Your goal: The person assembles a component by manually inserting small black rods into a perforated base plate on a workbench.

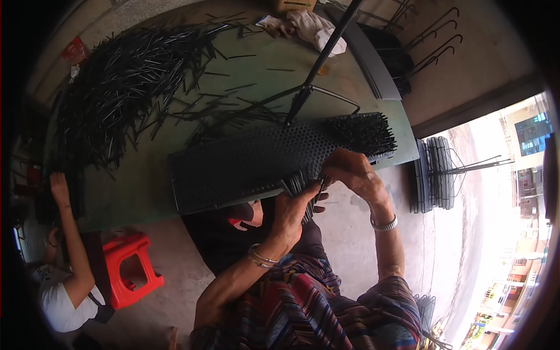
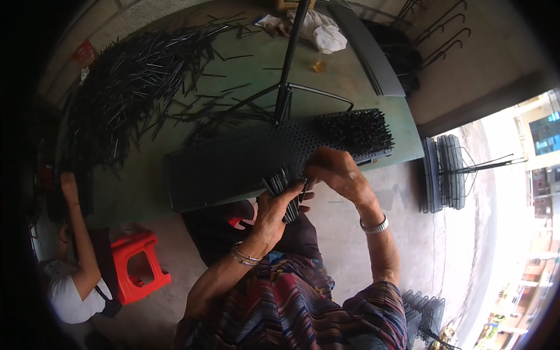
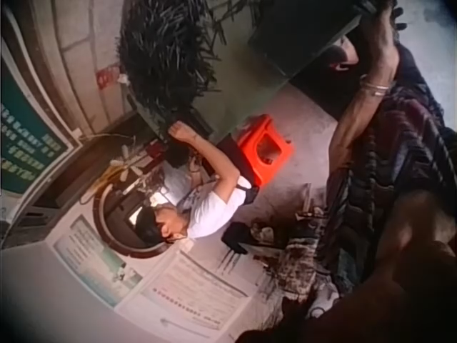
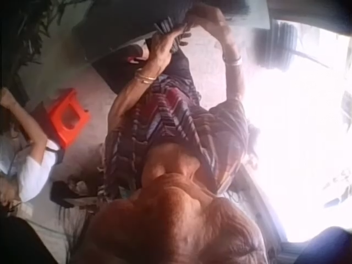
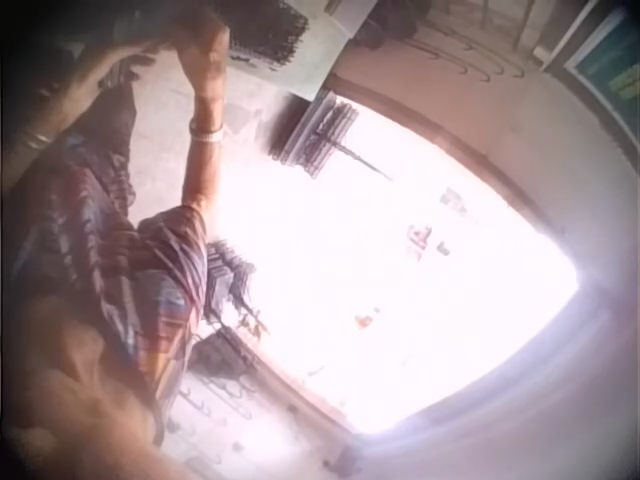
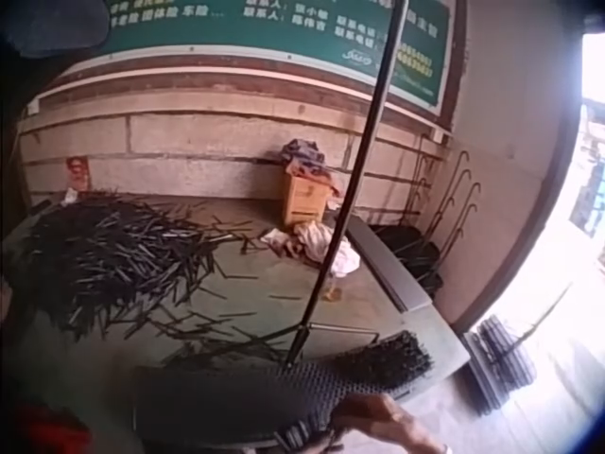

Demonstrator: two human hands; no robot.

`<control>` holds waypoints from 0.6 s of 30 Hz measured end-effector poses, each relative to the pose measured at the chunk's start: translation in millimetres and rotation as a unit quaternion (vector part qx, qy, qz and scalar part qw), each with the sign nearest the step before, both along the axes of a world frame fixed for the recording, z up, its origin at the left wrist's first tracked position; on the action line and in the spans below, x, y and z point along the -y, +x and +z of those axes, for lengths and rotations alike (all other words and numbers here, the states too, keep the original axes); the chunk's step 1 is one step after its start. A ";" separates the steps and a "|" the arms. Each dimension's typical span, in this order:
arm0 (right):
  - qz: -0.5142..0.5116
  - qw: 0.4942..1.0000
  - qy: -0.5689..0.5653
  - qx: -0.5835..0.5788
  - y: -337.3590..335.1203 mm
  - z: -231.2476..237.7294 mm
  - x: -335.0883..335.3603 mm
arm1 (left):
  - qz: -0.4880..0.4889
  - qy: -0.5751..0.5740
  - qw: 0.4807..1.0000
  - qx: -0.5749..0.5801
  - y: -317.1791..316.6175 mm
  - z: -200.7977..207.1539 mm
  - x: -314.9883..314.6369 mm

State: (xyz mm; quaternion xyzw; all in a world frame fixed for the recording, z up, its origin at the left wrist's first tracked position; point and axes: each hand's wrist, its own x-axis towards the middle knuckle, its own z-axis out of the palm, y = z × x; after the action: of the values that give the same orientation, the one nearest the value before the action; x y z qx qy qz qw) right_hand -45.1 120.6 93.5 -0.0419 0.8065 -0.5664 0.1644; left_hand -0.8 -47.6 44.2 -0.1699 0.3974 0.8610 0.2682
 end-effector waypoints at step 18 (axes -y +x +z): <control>-0.268 0.867 0.198 -0.370 -55.2 -27.2 -0.1 | -0.027 0.089 0.992 0.085 -5.8 -9.5 -0.2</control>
State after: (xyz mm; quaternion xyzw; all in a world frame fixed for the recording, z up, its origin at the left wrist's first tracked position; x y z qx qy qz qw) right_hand -100.3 120.6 66.3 0.0031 0.8838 -0.3598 -0.2992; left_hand -6.7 -47.5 34.7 -0.2076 0.2988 0.8679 0.3383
